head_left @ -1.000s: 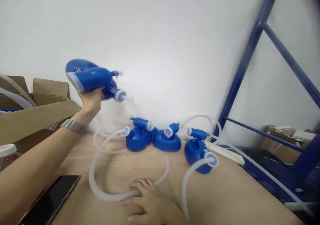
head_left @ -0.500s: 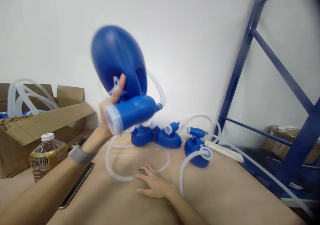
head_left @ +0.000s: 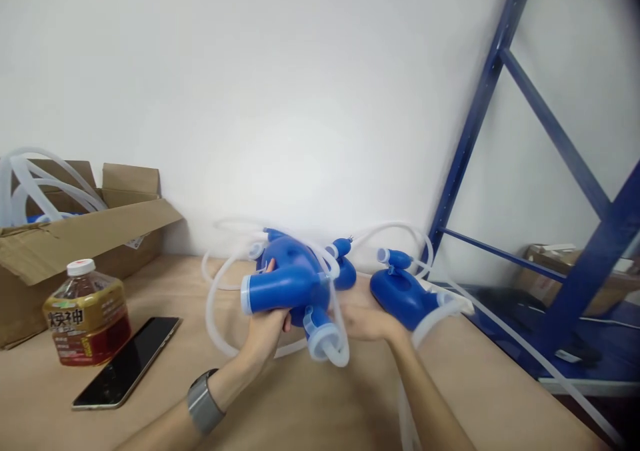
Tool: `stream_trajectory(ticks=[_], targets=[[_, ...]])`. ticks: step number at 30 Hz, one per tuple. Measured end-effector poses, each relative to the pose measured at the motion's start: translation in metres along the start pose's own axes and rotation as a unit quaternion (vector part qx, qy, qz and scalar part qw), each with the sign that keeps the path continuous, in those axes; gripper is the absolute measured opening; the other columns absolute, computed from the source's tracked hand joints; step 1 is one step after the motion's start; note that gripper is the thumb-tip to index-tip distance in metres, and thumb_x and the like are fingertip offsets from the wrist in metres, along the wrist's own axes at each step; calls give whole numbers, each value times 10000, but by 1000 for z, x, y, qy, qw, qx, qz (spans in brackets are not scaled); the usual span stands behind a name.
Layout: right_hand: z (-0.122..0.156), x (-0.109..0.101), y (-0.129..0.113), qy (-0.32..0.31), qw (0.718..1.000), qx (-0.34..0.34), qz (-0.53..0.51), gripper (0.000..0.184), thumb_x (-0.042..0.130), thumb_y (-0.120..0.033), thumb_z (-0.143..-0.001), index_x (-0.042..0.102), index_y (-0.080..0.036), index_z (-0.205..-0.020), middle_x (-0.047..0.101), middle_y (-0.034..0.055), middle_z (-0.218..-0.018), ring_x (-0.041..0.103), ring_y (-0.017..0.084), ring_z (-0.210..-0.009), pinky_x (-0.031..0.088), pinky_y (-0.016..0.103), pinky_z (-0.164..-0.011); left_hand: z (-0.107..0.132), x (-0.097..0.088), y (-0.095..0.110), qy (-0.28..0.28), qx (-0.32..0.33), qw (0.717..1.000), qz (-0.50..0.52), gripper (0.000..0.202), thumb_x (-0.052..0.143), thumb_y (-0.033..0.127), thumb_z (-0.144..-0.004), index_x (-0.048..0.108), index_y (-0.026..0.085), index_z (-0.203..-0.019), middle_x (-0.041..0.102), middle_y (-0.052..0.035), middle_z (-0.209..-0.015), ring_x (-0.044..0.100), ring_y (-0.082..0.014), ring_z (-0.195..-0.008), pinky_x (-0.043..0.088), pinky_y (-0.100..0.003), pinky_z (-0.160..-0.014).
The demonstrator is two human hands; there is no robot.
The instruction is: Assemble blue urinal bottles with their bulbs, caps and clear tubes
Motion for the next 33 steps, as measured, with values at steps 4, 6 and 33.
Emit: stream_trajectory(ticks=[4,6,33], targets=[[22,-48,0,31,995,84,43,521,570,-476,-989,612,-247,-1456,742,131,-1273,692,350,-1200,512,539,-1078,1,9,-30,-18,-44,999,-3,761,706,392,-651,607,332,-1404,406,109,-388,386,-174,-355,389,-324,-468],[27,-60,-13,74,990,111,37,592,486,-506,-1035,445,-297,-1587,674,113,-1405,620,321,-1330,456,528,-1150,3,16,-42,-35,-62,997,-9,669,711,413,-644,679,302,-1303,401,104,-387,362,-159,-370,386,-316,-478],[-26,112,19,56,974,103,-194,724,568,-695,-947,499,-264,-1525,401,124,-1665,345,303,-1561,282,533,-1276,-60,-20,-50,-30,-102,994,-23,285,841,315,-548,586,202,-603,576,15,-486,530,-136,-462,447,-256,-473]])
Point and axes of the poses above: each hand's wrist, its own z-axis away from the middle knuckle, its own x-axis out of the palm, y = z × x, the point moved 7 cm from there along -z, towards the middle knuckle
